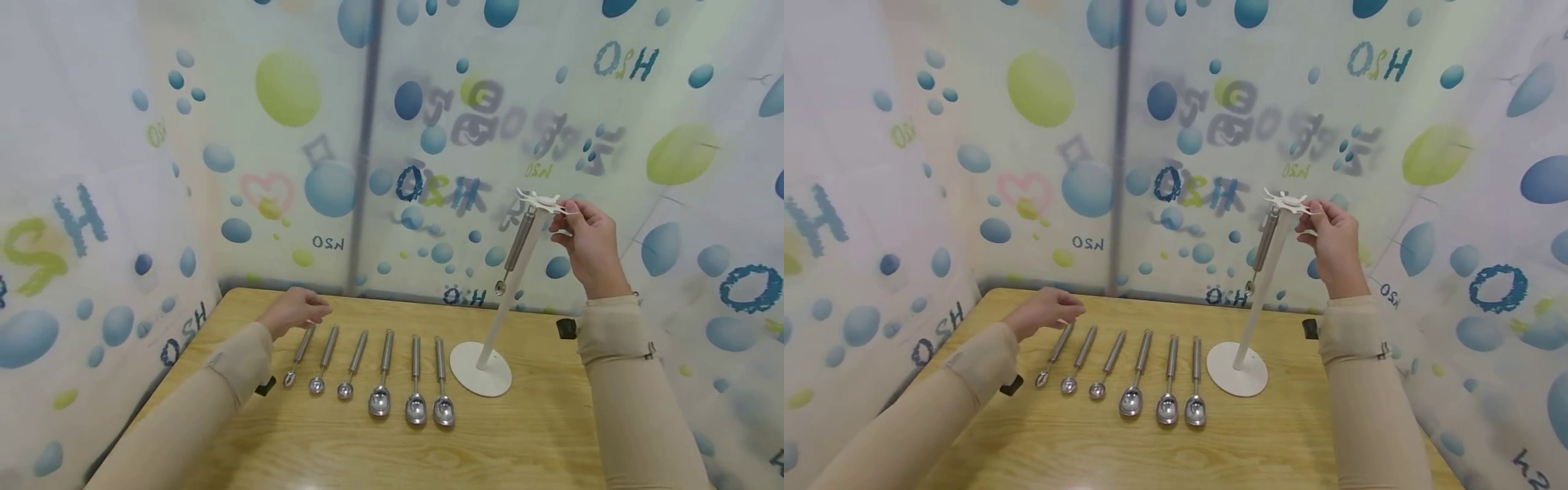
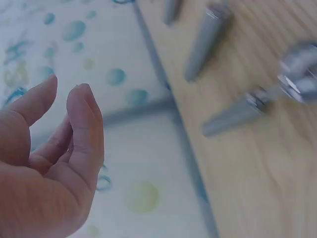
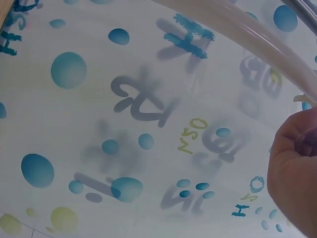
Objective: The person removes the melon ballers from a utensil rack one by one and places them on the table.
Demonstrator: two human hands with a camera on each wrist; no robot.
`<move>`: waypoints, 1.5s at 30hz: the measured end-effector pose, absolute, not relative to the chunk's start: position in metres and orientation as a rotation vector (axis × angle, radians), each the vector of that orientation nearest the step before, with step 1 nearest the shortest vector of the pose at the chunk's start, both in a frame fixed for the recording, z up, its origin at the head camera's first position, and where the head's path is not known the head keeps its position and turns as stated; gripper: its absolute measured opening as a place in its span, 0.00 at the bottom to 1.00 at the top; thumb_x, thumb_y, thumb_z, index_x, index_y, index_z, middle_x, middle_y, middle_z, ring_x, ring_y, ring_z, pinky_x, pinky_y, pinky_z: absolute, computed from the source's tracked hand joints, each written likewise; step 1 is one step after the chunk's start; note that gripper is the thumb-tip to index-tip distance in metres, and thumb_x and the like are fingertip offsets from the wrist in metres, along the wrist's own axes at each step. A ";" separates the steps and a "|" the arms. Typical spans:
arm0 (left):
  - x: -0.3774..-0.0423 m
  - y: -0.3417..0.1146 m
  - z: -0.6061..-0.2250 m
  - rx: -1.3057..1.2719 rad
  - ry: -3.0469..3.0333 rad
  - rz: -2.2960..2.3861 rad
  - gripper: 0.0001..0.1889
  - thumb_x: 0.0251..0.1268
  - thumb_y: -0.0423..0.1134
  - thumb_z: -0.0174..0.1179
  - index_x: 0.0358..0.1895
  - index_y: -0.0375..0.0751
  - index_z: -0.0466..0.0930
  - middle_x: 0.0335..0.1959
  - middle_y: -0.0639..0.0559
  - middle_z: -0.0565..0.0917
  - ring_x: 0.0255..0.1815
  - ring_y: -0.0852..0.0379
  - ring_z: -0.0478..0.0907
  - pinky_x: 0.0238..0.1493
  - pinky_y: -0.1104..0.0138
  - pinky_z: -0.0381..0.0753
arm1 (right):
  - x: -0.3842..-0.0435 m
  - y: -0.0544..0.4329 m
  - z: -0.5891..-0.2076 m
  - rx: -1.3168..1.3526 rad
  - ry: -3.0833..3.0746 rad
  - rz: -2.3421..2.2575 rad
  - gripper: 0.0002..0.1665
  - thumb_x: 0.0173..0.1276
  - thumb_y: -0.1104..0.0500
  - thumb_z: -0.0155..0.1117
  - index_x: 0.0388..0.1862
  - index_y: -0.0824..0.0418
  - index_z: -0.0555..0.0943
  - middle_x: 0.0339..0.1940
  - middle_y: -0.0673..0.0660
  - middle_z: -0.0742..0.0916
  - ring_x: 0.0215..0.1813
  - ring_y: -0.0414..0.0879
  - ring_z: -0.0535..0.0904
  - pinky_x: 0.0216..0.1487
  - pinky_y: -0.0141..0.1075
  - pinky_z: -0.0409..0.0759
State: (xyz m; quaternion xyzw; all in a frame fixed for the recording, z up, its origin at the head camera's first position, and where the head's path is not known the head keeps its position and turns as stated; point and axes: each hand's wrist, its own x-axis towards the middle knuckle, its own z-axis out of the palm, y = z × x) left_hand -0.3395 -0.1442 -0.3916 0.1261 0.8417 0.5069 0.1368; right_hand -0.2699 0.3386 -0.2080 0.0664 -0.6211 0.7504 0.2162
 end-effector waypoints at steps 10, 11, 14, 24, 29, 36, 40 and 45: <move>-0.329 -0.062 -0.347 0.705 2.510 1.446 0.17 0.75 0.47 0.61 0.59 0.42 0.82 0.55 0.46 0.84 0.56 0.49 0.80 0.55 0.54 0.82 | -0.272 0.338 -0.209 0.192 -1.703 2.099 0.12 0.73 0.53 0.63 0.44 0.62 0.84 0.30 0.53 0.85 0.31 0.43 0.80 0.32 0.29 0.82; -0.328 -0.053 -0.342 0.752 2.523 1.431 0.17 0.76 0.47 0.60 0.59 0.42 0.82 0.55 0.47 0.84 0.56 0.49 0.80 0.56 0.54 0.82 | -0.272 0.338 -0.209 0.192 -1.703 2.099 0.12 0.74 0.54 0.62 0.44 0.62 0.84 0.30 0.53 0.84 0.31 0.43 0.80 0.32 0.29 0.82; -0.326 -0.028 -0.328 0.862 2.572 1.394 0.16 0.76 0.47 0.60 0.59 0.45 0.83 0.55 0.51 0.84 0.57 0.52 0.80 0.57 0.56 0.81 | -0.271 0.338 -0.208 0.204 -1.696 2.110 0.12 0.74 0.54 0.62 0.43 0.62 0.84 0.30 0.53 0.84 0.31 0.43 0.80 0.32 0.29 0.82; -0.320 0.043 -0.281 1.028 2.483 1.545 0.17 0.78 0.46 0.58 0.62 0.45 0.80 0.55 0.53 0.84 0.57 0.56 0.80 0.58 0.60 0.80 | -0.270 0.338 -0.211 0.227 -1.702 2.109 0.13 0.74 0.53 0.63 0.44 0.62 0.85 0.30 0.54 0.84 0.32 0.43 0.80 0.32 0.29 0.81; -0.315 0.072 -0.271 1.032 2.445 1.638 0.21 0.78 0.50 0.57 0.65 0.46 0.78 0.59 0.54 0.83 0.60 0.58 0.78 0.58 0.62 0.80 | -0.271 0.339 -0.210 0.221 -1.727 2.083 0.14 0.73 0.52 0.62 0.45 0.62 0.84 0.30 0.53 0.84 0.33 0.44 0.79 0.33 0.29 0.81; -0.307 0.109 -0.264 1.082 2.339 1.724 0.22 0.78 0.49 0.57 0.68 0.46 0.76 0.61 0.55 0.82 0.60 0.60 0.78 0.58 0.65 0.79 | -0.270 0.341 -0.208 0.238 -1.720 2.116 0.13 0.75 0.52 0.60 0.43 0.62 0.84 0.31 0.54 0.84 0.33 0.44 0.80 0.33 0.30 0.82; -0.303 0.126 -0.260 1.055 2.303 1.756 0.22 0.77 0.50 0.57 0.69 0.47 0.76 0.62 0.56 0.81 0.60 0.61 0.78 0.59 0.65 0.79 | -0.271 0.340 -0.208 0.245 -1.767 2.073 0.15 0.75 0.50 0.59 0.44 0.60 0.83 0.32 0.53 0.84 0.34 0.43 0.80 0.34 0.29 0.82; -0.300 0.142 -0.258 1.063 2.257 1.795 0.22 0.77 0.50 0.58 0.68 0.48 0.76 0.60 0.57 0.82 0.58 0.63 0.79 0.57 0.65 0.79 | -0.272 0.341 -0.208 0.251 -1.784 2.072 0.14 0.76 0.51 0.58 0.44 0.60 0.83 0.32 0.52 0.84 0.35 0.43 0.79 0.35 0.29 0.82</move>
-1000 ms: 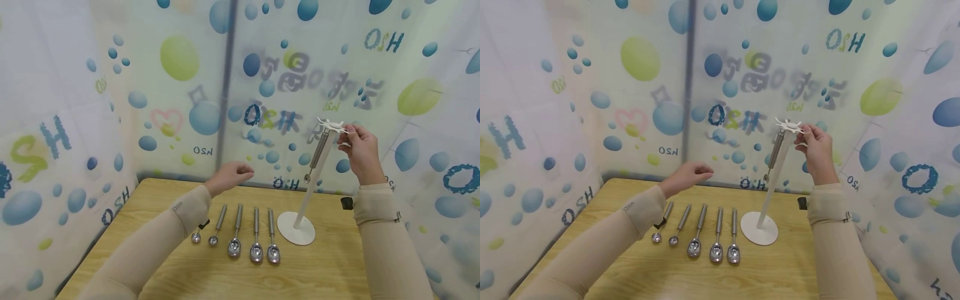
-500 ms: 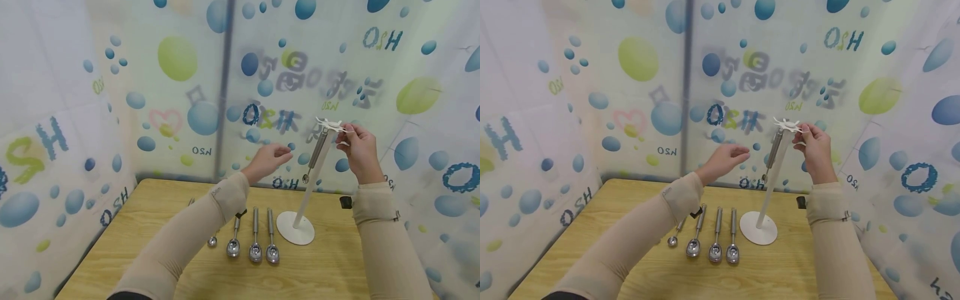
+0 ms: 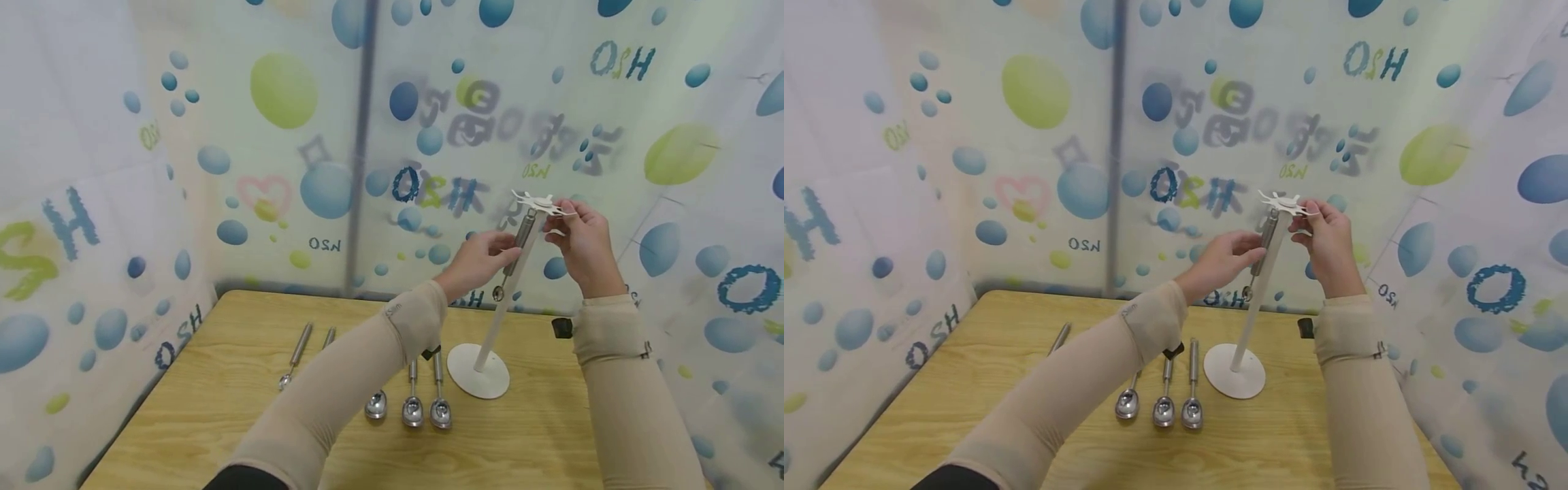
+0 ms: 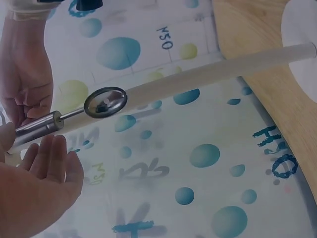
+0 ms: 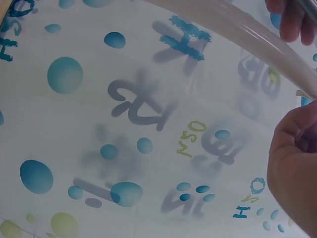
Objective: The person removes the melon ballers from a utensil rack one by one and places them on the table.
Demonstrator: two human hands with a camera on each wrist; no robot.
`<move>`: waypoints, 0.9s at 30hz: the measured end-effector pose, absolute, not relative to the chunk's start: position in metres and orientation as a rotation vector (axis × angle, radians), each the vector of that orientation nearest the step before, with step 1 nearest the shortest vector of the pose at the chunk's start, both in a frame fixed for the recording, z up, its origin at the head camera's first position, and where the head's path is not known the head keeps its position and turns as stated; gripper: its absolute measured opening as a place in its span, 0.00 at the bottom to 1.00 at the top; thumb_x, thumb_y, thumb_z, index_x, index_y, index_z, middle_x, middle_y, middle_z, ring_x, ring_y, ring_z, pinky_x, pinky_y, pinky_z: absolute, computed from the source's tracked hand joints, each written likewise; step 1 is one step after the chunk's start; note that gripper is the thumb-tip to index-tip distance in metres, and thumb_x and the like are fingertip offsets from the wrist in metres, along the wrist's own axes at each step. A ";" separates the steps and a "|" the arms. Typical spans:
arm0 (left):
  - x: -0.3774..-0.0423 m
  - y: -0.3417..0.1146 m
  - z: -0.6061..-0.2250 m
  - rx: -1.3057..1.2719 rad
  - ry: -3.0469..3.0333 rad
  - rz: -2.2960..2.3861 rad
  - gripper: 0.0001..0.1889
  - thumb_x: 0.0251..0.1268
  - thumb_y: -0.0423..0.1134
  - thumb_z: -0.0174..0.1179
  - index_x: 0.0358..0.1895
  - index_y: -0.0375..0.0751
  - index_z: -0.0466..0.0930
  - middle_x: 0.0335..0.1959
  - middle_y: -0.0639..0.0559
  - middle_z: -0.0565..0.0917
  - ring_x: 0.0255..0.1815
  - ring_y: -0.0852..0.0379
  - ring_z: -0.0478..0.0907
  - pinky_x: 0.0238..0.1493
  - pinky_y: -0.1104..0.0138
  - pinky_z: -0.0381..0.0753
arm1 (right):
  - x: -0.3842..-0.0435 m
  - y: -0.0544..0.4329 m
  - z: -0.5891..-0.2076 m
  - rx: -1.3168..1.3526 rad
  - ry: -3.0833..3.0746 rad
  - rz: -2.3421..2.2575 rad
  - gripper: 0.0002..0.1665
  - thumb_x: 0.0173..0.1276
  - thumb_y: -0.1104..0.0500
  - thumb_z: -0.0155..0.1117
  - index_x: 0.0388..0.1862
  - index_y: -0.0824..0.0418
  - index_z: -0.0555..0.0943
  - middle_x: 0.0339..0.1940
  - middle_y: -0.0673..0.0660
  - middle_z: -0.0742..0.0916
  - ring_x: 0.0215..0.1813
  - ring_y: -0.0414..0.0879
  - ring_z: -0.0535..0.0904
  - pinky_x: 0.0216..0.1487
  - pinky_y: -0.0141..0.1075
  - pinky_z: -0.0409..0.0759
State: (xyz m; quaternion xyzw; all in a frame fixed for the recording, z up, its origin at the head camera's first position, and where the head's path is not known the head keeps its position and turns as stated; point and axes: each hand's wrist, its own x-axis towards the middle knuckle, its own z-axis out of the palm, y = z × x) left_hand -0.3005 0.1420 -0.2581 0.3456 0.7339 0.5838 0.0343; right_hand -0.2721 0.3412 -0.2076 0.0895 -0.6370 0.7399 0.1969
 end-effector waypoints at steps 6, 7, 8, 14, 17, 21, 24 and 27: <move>-0.301 0.150 -0.259 1.049 2.304 1.819 0.19 0.76 0.49 0.59 0.64 0.50 0.79 0.53 0.58 0.86 0.51 0.65 0.82 0.51 0.68 0.81 | -0.271 0.342 -0.207 0.251 -1.785 2.072 0.15 0.76 0.50 0.58 0.44 0.60 0.83 0.32 0.53 0.84 0.35 0.43 0.80 0.35 0.29 0.82; -0.301 0.150 -0.259 1.050 2.316 1.822 0.19 0.76 0.49 0.59 0.64 0.50 0.80 0.52 0.58 0.86 0.50 0.65 0.82 0.50 0.68 0.81 | -0.271 0.342 -0.207 0.253 -1.787 2.068 0.15 0.76 0.50 0.58 0.44 0.60 0.83 0.32 0.53 0.84 0.35 0.43 0.79 0.35 0.29 0.82; -0.301 0.150 -0.259 1.052 2.326 1.823 0.18 0.76 0.48 0.59 0.64 0.50 0.80 0.52 0.58 0.86 0.50 0.65 0.82 0.50 0.68 0.81 | -0.271 0.342 -0.207 0.257 -1.787 2.067 0.15 0.76 0.50 0.58 0.44 0.60 0.83 0.33 0.53 0.84 0.35 0.43 0.79 0.35 0.29 0.82; -0.302 0.150 -0.260 1.087 2.373 1.800 0.16 0.75 0.47 0.60 0.61 0.49 0.82 0.47 0.59 0.87 0.46 0.67 0.82 0.48 0.70 0.81 | -0.271 0.343 -0.207 0.238 -1.795 2.062 0.15 0.75 0.50 0.58 0.46 0.60 0.83 0.33 0.52 0.84 0.35 0.42 0.79 0.35 0.28 0.82; -0.302 0.148 -0.261 1.122 2.377 1.789 0.15 0.75 0.45 0.61 0.58 0.47 0.83 0.45 0.58 0.88 0.43 0.67 0.82 0.47 0.71 0.81 | -0.270 0.341 -0.207 0.175 -1.813 2.013 0.16 0.75 0.50 0.58 0.52 0.58 0.82 0.38 0.51 0.84 0.36 0.41 0.79 0.35 0.27 0.81; -0.301 0.146 -0.262 1.158 2.356 1.791 0.14 0.75 0.45 0.61 0.58 0.45 0.84 0.45 0.57 0.88 0.43 0.67 0.82 0.46 0.72 0.81 | -0.270 0.338 -0.208 0.110 -1.719 1.894 0.17 0.75 0.50 0.58 0.56 0.55 0.80 0.43 0.52 0.81 0.35 0.41 0.79 0.33 0.25 0.81; -0.301 0.146 -0.262 1.170 2.339 1.798 0.15 0.75 0.45 0.61 0.58 0.45 0.83 0.46 0.57 0.88 0.43 0.68 0.82 0.47 0.72 0.81 | -0.269 0.334 -0.211 0.143 -1.639 1.701 0.15 0.75 0.51 0.58 0.52 0.58 0.81 0.40 0.53 0.81 0.33 0.41 0.79 0.31 0.25 0.80; -0.302 0.145 -0.262 1.166 2.344 1.794 0.17 0.75 0.45 0.61 0.61 0.45 0.82 0.47 0.56 0.88 0.44 0.68 0.82 0.47 0.72 0.81 | -0.269 0.330 -0.218 0.169 -1.697 1.411 0.14 0.77 0.53 0.57 0.47 0.62 0.83 0.34 0.49 0.83 0.32 0.39 0.79 0.32 0.23 0.79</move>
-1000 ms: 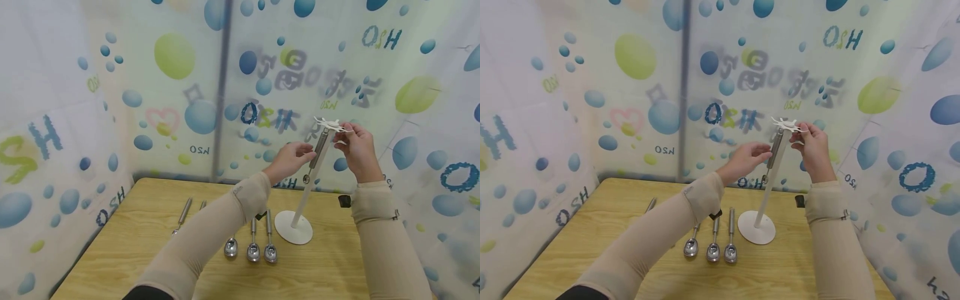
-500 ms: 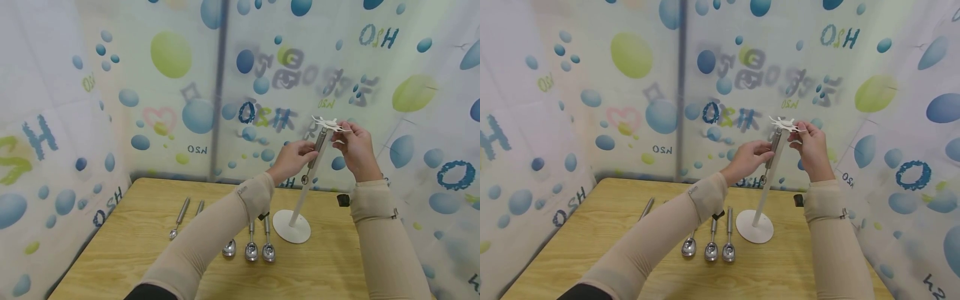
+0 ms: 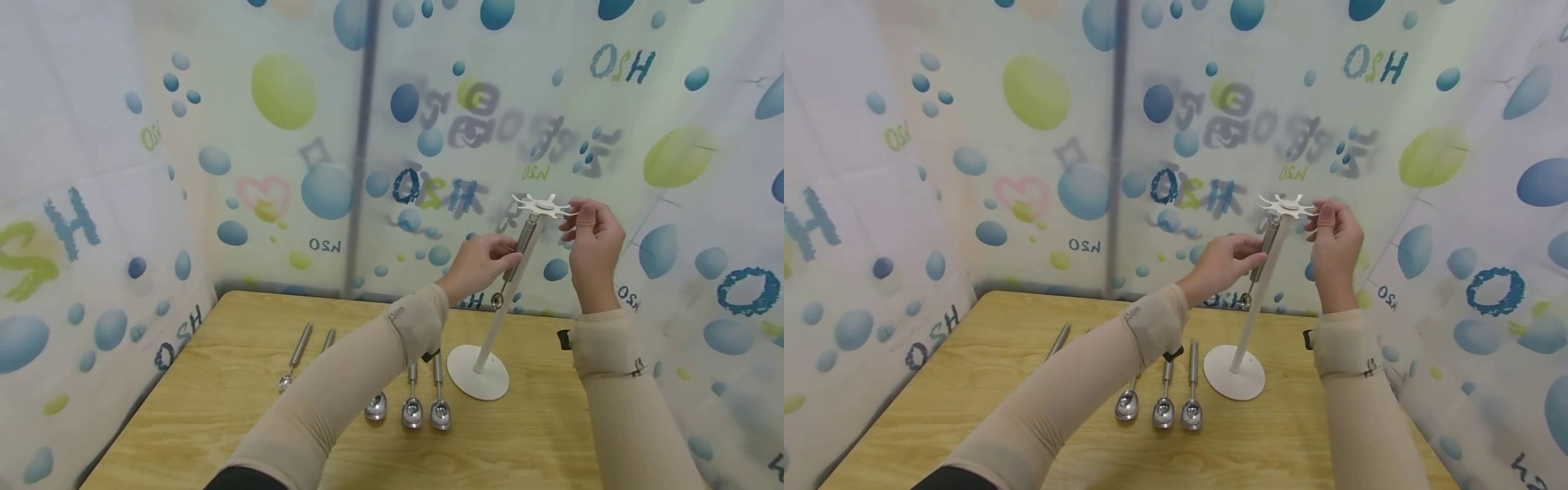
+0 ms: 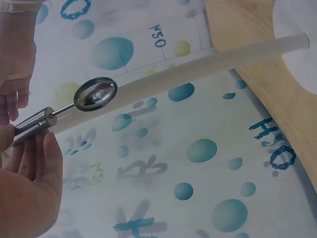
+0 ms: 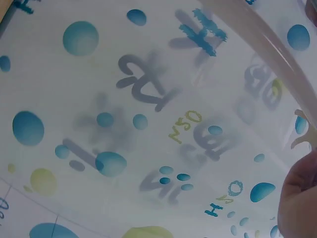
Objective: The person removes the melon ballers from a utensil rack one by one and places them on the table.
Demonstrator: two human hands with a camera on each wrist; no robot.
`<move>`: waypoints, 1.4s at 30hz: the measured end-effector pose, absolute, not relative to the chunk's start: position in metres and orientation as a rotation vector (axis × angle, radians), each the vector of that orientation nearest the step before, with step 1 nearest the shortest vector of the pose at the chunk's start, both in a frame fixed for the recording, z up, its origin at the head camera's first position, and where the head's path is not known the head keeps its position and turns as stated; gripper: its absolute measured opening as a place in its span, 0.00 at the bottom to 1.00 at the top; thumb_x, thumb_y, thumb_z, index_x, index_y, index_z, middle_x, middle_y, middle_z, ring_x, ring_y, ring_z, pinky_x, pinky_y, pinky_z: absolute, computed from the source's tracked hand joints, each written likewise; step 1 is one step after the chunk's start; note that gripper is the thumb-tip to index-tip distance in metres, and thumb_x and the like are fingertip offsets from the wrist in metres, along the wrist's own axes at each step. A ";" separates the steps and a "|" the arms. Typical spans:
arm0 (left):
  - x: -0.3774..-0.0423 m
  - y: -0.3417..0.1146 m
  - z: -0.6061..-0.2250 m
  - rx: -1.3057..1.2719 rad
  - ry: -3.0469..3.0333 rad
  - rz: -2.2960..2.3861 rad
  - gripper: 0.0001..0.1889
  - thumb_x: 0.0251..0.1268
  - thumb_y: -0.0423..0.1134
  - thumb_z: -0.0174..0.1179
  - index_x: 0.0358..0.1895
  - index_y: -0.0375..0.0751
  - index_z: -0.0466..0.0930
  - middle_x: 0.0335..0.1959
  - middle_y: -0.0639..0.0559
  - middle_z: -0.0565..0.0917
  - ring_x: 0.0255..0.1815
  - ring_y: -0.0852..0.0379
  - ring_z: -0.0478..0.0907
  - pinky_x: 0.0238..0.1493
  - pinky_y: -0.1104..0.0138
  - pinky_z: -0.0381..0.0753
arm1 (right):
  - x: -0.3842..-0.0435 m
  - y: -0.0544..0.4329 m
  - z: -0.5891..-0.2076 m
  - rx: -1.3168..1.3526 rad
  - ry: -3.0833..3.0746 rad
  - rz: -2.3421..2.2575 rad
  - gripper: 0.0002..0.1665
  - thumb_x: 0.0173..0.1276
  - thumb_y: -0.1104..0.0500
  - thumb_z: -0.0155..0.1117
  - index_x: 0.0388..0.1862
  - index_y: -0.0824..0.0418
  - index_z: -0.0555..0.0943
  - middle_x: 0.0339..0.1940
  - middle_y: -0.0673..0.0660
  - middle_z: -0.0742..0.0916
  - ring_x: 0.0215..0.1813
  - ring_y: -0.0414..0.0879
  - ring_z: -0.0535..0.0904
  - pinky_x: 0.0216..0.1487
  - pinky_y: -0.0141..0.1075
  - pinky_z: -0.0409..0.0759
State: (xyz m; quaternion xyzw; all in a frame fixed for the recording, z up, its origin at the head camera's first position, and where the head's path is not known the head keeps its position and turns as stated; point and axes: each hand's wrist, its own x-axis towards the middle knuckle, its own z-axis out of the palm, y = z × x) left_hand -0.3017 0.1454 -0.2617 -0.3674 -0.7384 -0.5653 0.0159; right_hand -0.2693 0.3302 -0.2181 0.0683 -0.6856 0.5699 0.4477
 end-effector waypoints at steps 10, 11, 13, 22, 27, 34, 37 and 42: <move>-0.299 0.143 -0.259 -1.172 -2.288 -1.736 0.17 0.76 0.45 0.60 0.61 0.45 0.83 0.47 0.58 0.88 0.42 0.69 0.81 0.45 0.74 0.81 | -0.271 0.325 -0.226 0.125 -1.792 1.160 0.13 0.76 0.58 0.60 0.45 0.67 0.86 0.31 0.42 0.84 0.31 0.36 0.80 0.38 0.21 0.80; -0.299 0.143 -0.258 -1.174 -2.284 -1.731 0.16 0.76 0.45 0.60 0.61 0.45 0.83 0.47 0.58 0.87 0.42 0.69 0.81 0.44 0.74 0.81 | -0.271 0.326 -0.226 0.117 -1.789 1.160 0.13 0.75 0.59 0.60 0.45 0.67 0.86 0.30 0.42 0.84 0.30 0.35 0.80 0.38 0.21 0.80; -0.298 0.142 -0.257 -1.164 -2.287 -1.719 0.17 0.76 0.45 0.60 0.61 0.45 0.83 0.46 0.58 0.87 0.42 0.69 0.81 0.44 0.74 0.81 | -0.272 0.326 -0.225 0.105 -1.780 1.164 0.12 0.75 0.59 0.61 0.43 0.67 0.86 0.29 0.41 0.84 0.30 0.35 0.81 0.37 0.21 0.80; -0.297 0.134 -0.255 -1.227 -2.222 -1.683 0.16 0.74 0.45 0.62 0.60 0.45 0.84 0.45 0.59 0.87 0.44 0.69 0.80 0.47 0.73 0.80 | -0.272 0.325 -0.222 0.072 -1.776 1.166 0.12 0.73 0.59 0.62 0.41 0.67 0.87 0.27 0.41 0.84 0.28 0.33 0.80 0.36 0.21 0.80; -0.304 0.126 -0.259 -1.269 -2.199 -1.666 0.15 0.73 0.43 0.63 0.59 0.46 0.84 0.45 0.59 0.88 0.45 0.69 0.80 0.48 0.72 0.79 | -0.272 0.324 -0.221 0.051 -1.795 1.177 0.13 0.74 0.58 0.62 0.44 0.68 0.86 0.27 0.41 0.83 0.28 0.33 0.80 0.36 0.20 0.80; -0.306 0.104 -0.263 -1.300 -2.220 -1.737 0.19 0.73 0.40 0.64 0.64 0.44 0.81 0.47 0.55 0.87 0.45 0.65 0.81 0.44 0.70 0.83 | -0.272 0.324 -0.219 0.030 -1.802 1.217 0.12 0.74 0.58 0.62 0.44 0.66 0.86 0.28 0.42 0.84 0.29 0.34 0.80 0.37 0.21 0.80; -0.308 0.095 -0.265 -1.292 -2.224 -1.756 0.19 0.73 0.40 0.64 0.64 0.44 0.81 0.48 0.53 0.88 0.45 0.64 0.82 0.43 0.68 0.84 | -0.272 0.324 -0.218 0.026 -1.802 1.229 0.13 0.74 0.56 0.62 0.44 0.65 0.86 0.29 0.42 0.84 0.29 0.34 0.81 0.37 0.21 0.80; -0.312 0.084 -0.272 -1.244 -2.246 -1.767 0.19 0.72 0.40 0.65 0.62 0.42 0.82 0.46 0.56 0.87 0.45 0.63 0.82 0.44 0.68 0.85 | -0.272 0.325 -0.220 0.020 -1.809 1.240 0.13 0.73 0.56 0.62 0.43 0.65 0.86 0.27 0.42 0.84 0.29 0.35 0.80 0.36 0.21 0.80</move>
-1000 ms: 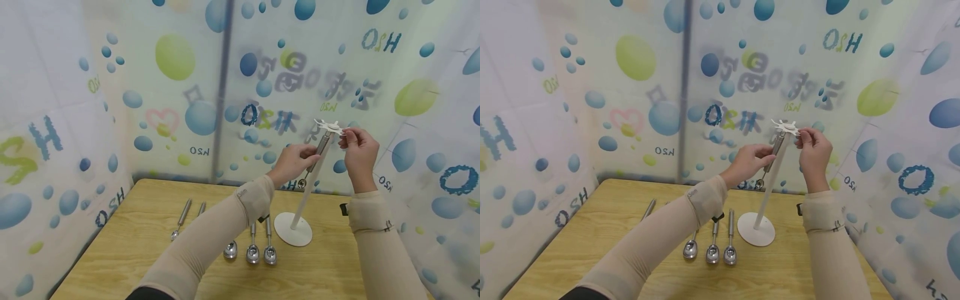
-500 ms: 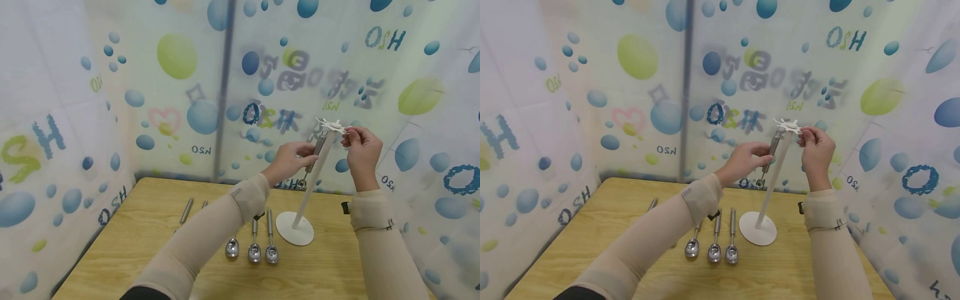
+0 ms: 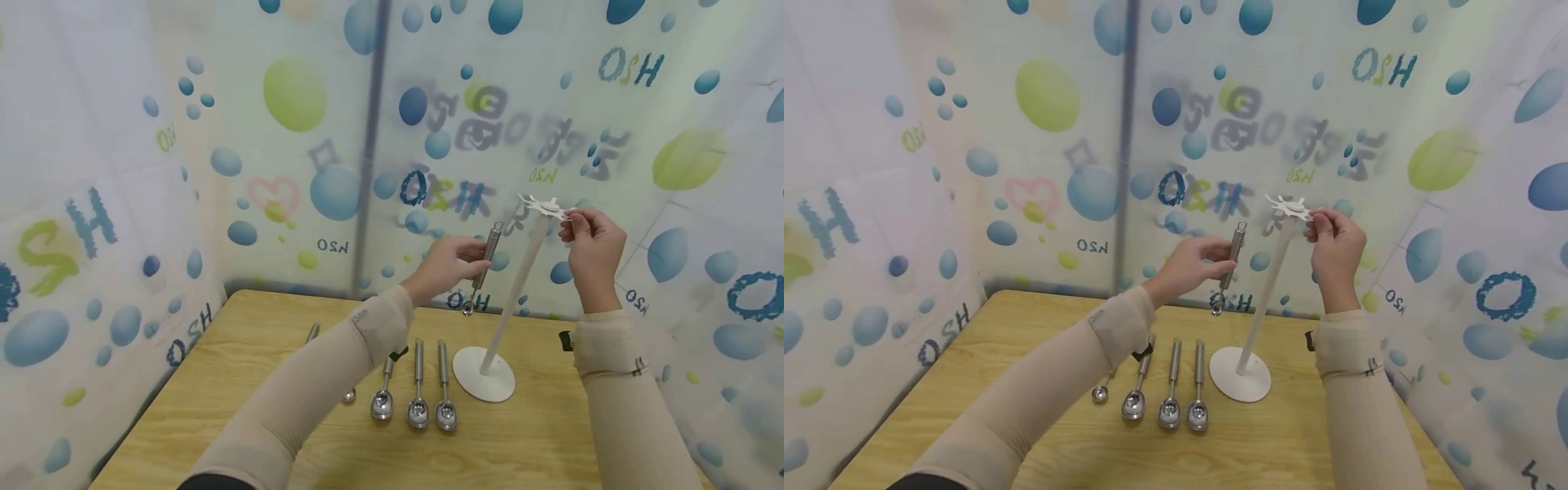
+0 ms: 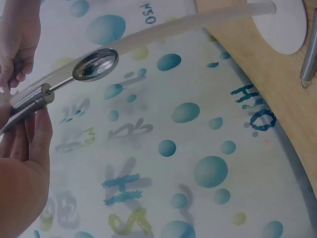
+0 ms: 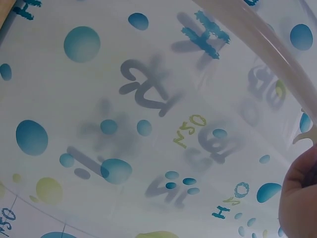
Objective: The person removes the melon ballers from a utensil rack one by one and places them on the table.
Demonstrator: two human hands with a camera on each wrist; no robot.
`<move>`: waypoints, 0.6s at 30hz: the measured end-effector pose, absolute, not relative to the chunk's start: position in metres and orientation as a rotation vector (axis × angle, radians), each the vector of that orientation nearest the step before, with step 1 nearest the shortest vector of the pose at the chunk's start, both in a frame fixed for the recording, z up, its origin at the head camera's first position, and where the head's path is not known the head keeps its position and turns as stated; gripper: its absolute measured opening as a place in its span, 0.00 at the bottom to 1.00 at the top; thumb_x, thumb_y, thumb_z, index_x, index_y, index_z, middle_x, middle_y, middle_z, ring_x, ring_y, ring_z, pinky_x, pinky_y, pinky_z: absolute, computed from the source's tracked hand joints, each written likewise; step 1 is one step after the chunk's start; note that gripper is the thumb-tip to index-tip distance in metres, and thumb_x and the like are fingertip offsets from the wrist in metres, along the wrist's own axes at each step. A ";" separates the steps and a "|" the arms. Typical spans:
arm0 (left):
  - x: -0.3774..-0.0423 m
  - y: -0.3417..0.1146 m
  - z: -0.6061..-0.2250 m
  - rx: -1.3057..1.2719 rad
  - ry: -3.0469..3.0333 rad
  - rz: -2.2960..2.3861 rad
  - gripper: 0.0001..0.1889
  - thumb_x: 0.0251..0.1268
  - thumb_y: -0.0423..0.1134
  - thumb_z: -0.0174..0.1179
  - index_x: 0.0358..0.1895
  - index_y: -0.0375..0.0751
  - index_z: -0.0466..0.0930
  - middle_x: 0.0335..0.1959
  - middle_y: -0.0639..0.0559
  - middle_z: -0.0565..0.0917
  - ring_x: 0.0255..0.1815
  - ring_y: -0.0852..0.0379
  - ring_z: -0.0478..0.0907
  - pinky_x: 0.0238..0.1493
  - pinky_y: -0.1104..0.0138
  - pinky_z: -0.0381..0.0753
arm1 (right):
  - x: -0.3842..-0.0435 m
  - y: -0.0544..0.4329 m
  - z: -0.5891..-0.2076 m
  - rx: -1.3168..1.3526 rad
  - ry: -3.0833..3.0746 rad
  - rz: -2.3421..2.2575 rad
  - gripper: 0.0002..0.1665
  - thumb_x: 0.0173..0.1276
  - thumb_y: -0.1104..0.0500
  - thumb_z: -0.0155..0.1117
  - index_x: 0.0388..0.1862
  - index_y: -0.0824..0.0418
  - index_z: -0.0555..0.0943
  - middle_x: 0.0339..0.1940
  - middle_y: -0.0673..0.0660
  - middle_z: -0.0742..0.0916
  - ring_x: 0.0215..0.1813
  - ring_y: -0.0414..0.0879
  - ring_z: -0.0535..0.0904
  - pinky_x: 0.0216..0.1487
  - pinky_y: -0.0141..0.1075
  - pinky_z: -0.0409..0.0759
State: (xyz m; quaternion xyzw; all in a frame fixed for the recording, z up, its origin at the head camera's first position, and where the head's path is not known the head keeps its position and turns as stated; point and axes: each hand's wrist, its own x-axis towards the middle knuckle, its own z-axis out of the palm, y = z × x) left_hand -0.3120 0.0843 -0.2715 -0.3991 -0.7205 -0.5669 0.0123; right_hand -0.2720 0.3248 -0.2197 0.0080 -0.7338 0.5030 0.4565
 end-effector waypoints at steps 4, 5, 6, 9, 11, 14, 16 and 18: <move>-0.313 0.078 -0.275 -1.190 -2.261 -1.768 0.19 0.71 0.41 0.66 0.62 0.43 0.82 0.46 0.57 0.87 0.46 0.63 0.82 0.43 0.68 0.85 | -0.272 0.325 -0.220 0.027 -1.801 1.244 0.12 0.74 0.57 0.62 0.43 0.66 0.86 0.26 0.42 0.84 0.28 0.34 0.80 0.36 0.21 0.80; -0.313 0.076 -0.276 -1.180 -2.264 -1.770 0.19 0.71 0.42 0.66 0.62 0.43 0.82 0.46 0.57 0.87 0.46 0.63 0.82 0.43 0.68 0.85 | -0.271 0.325 -0.221 0.026 -1.801 1.243 0.12 0.74 0.57 0.62 0.43 0.65 0.86 0.26 0.42 0.84 0.28 0.34 0.80 0.36 0.21 0.80; -0.313 0.074 -0.276 -1.176 -2.263 -1.775 0.19 0.71 0.42 0.66 0.62 0.43 0.81 0.46 0.57 0.87 0.46 0.62 0.82 0.43 0.68 0.85 | -0.271 0.325 -0.221 0.026 -1.800 1.241 0.12 0.74 0.57 0.62 0.43 0.65 0.86 0.26 0.42 0.84 0.28 0.34 0.80 0.36 0.21 0.80; -0.315 0.070 -0.278 -1.170 -2.260 -1.802 0.20 0.71 0.42 0.66 0.63 0.42 0.81 0.47 0.56 0.87 0.46 0.61 0.83 0.44 0.68 0.85 | -0.271 0.324 -0.221 0.021 -1.802 1.239 0.12 0.74 0.57 0.62 0.43 0.65 0.86 0.26 0.42 0.84 0.28 0.34 0.80 0.36 0.20 0.80; -0.315 0.066 -0.279 -1.166 -2.258 -1.815 0.20 0.71 0.41 0.66 0.63 0.42 0.81 0.47 0.56 0.87 0.47 0.60 0.83 0.44 0.67 0.85 | -0.270 0.324 -0.221 0.019 -1.803 1.243 0.13 0.74 0.56 0.62 0.43 0.65 0.86 0.26 0.41 0.84 0.28 0.34 0.80 0.36 0.20 0.80; -0.316 0.060 -0.280 -1.158 -2.260 -1.818 0.19 0.71 0.41 0.66 0.62 0.43 0.82 0.47 0.55 0.87 0.47 0.60 0.83 0.45 0.66 0.86 | -0.270 0.323 -0.220 0.025 -1.792 1.270 0.12 0.73 0.57 0.63 0.43 0.65 0.87 0.27 0.42 0.84 0.28 0.34 0.80 0.36 0.21 0.80; -0.317 0.057 -0.282 -1.151 -2.261 -1.829 0.19 0.71 0.41 0.66 0.62 0.43 0.81 0.47 0.53 0.87 0.48 0.59 0.83 0.46 0.64 0.86 | -0.270 0.323 -0.220 0.029 -1.787 1.278 0.12 0.73 0.58 0.62 0.43 0.65 0.87 0.27 0.42 0.84 0.28 0.34 0.80 0.37 0.21 0.80; -0.318 0.054 -0.284 -1.138 -2.267 -1.829 0.20 0.71 0.40 0.66 0.63 0.42 0.81 0.49 0.51 0.87 0.48 0.58 0.83 0.46 0.64 0.86 | -0.270 0.323 -0.220 0.030 -1.784 1.283 0.11 0.74 0.59 0.62 0.44 0.65 0.87 0.27 0.42 0.84 0.29 0.34 0.80 0.37 0.21 0.80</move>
